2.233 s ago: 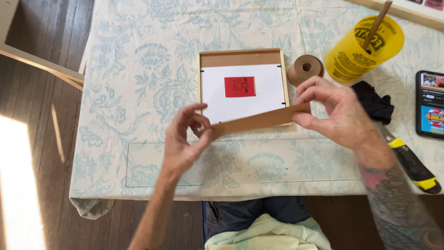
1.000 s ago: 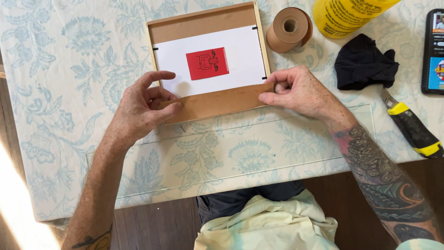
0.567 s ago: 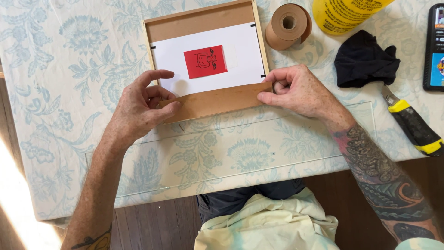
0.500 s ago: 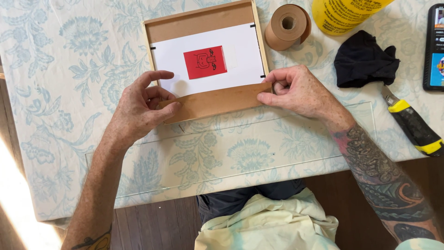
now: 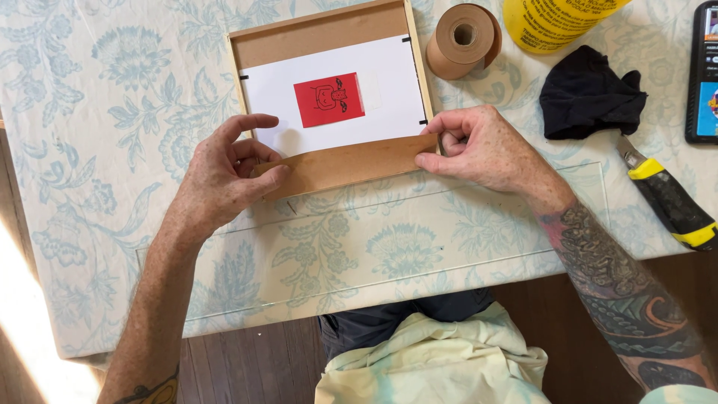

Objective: A person is applying brown adhesive tape to the edges of a small wooden picture frame using a utility knife and a foam brush.

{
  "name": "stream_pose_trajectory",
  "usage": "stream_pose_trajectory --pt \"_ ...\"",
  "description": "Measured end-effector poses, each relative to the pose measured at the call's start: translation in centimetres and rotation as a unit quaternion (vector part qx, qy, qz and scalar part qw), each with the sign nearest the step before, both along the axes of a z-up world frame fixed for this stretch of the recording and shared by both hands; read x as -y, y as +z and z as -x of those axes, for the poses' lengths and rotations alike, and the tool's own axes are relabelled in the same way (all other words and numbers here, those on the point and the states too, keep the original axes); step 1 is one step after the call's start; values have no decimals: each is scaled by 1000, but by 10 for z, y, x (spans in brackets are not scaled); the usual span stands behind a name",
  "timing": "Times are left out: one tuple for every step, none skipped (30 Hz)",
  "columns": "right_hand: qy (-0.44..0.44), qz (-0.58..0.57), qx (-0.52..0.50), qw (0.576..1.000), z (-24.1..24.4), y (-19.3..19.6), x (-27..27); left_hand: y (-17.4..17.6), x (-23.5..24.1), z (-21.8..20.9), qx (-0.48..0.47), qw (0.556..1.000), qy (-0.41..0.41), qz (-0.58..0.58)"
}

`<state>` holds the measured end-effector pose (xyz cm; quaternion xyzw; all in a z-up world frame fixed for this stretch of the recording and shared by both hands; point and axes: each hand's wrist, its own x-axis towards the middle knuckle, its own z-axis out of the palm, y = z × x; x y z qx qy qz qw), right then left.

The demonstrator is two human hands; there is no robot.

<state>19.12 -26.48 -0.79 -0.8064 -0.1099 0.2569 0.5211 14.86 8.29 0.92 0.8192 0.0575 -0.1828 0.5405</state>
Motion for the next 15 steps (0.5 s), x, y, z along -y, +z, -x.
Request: stream_pose_trajectory --pt "-1 0 4 1000 1 2 -1 0 0 0 0 1000 1 -2" --pt "-2 -1 4 1000 2 3 -1 0 0 0 0 1000 0 -2" --pt "-3 2 9 1000 2 4 -1 1 1 0 1 1000 0 -1" --pt "-3 4 14 1000 3 5 0 1 1 1 2 1000 0 0" --pt "-5 4 15 1000 5 8 -2 1 1 0 3 1000 -1 0" --pt "-14 -6 10 1000 6 12 -3 2 1 0 -3 1000 1 0" --pt "-23 -16 4 1000 8 15 -4 2 1 0 -10 1000 3 -1" --pt "-25 -15 4 1000 9 15 -1 3 2 0 -10 1000 1 0" --pt "-38 -30 8 999 10 15 1 3 2 0 -14 1000 4 -3" --pt "-51 -45 11 998 12 14 3 4 2 0 -17 1000 7 -5" --pt "-52 -44 11 998 10 7 12 4 3 -1 -17 1000 6 -4" --pt "-75 -54 19 996 8 0 21 3 3 -1 -19 1000 6 -5" --pt "-97 -65 26 993 7 -7 29 4 2 -1 -21 1000 7 -6" --pt "-99 -66 25 993 10 -8 28 5 2 0 -22 1000 6 -6" --pt "-108 -74 18 991 13 -9 28 6 3 -1 -26 1000 13 0"
